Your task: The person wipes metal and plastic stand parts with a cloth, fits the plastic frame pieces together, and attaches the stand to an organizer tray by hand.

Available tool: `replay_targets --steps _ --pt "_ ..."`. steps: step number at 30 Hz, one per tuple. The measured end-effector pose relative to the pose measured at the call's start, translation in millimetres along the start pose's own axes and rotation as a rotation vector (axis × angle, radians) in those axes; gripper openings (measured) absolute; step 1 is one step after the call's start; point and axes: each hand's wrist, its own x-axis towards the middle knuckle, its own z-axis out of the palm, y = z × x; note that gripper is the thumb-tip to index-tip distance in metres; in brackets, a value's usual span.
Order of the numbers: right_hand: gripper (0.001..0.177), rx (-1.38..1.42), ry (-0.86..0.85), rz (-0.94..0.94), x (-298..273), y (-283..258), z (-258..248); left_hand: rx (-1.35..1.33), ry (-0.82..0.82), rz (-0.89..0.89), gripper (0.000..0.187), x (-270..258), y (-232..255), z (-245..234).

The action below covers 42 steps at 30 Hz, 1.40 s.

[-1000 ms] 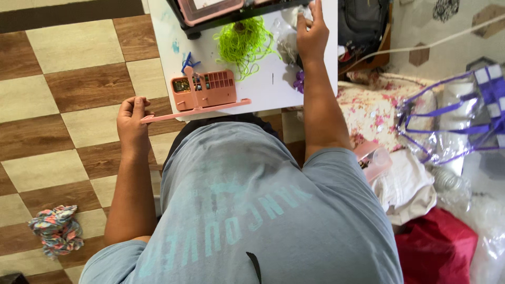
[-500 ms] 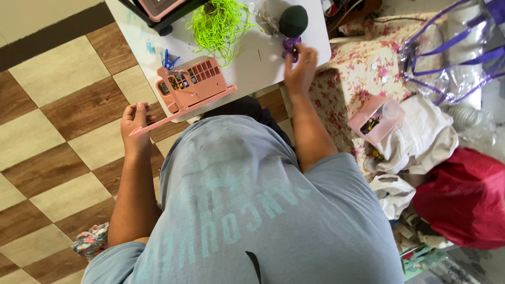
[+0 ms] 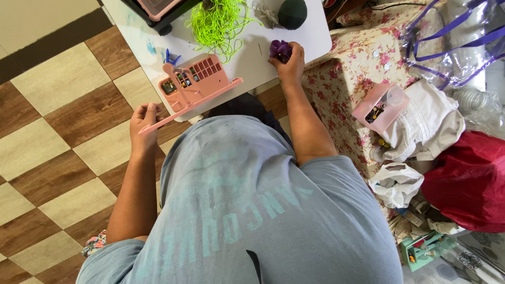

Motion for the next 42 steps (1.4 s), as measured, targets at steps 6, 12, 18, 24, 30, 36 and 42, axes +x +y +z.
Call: replay_targets --steps 6,12,18,24,30,36,42 --pt "0.071 0.267 -0.236 0.01 -34.8 -47.9 -14.5 1.135 -0.133 0.128 0.035 -34.0 25.0 9.3" --pt "0.074 0.323 -0.768 -0.137 -73.1 -129.9 -35.5 0.535 -0.354 0.027 0.034 -28.9 -0.8 34.8" --pt "0.064 0.318 -1.0 -0.42 -93.5 -176.8 -4.3 0.214 -0.332 0.143 0.052 -33.2 -2.5 67.3" --pt "0.042 0.649 -1.114 -0.26 -98.3 -178.1 4.9 0.187 -0.211 0.341 0.047 -57.7 26.5 52.7" --pt "0.039 0.466 -1.025 -0.608 -96.7 -189.9 -1.0 0.446 -0.056 0.572 0.042 -77.1 39.5 47.0" --pt "0.035 0.541 -1.043 -0.578 -98.4 -195.4 3.4 0.27 -0.128 0.511 0.044 -80.2 46.4 45.1" --pt "0.031 0.559 -1.14 -0.282 -101.4 -186.0 10.8 0.132 -0.243 0.448 0.051 -70.2 39.2 46.7"
